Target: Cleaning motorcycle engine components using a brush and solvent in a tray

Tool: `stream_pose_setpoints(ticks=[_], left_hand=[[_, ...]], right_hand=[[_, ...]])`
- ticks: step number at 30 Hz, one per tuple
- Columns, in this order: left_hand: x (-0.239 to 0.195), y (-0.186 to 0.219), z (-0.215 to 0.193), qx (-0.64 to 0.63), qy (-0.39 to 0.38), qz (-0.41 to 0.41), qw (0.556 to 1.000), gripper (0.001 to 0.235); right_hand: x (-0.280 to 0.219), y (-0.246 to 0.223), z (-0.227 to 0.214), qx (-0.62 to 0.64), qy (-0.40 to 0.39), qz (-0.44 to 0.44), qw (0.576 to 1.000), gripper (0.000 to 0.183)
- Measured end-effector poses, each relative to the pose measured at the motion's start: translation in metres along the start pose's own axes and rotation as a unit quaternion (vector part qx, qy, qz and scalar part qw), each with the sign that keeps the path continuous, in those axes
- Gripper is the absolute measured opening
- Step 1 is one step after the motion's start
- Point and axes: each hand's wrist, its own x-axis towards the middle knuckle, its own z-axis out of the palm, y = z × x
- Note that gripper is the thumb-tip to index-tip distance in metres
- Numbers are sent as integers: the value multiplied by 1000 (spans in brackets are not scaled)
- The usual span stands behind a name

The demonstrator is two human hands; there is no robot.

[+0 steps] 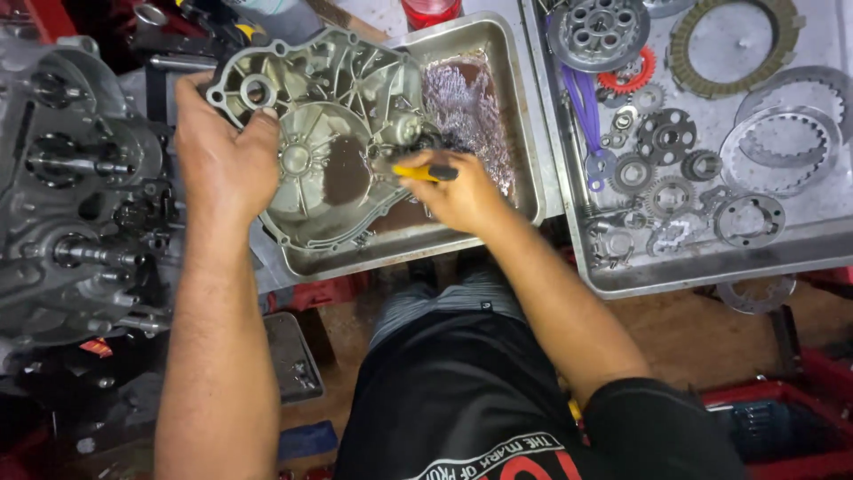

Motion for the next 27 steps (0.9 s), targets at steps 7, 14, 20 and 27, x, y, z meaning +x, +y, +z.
stream_pose_setpoints(ticks=[7, 14, 20, 27], left_hand=[[-4, -29, 3, -40, 8, -22, 999, 37], [-5, -42, 3, -44, 14, 16, 999, 39], [-2, -14, -4, -33, -21, -95, 995, 40], [-2, -37, 3, -41, -1, -12, 999, 40]], right_hand=[[4, 24, -5, -9, 33, -147, 988, 25], [6, 2, -11, -271, -49, -262, 925, 61], [-3, -21, 2, -265, -94, -230, 932, 58], [-11, -20, 6, -275, -15, -299, 914, 53]])
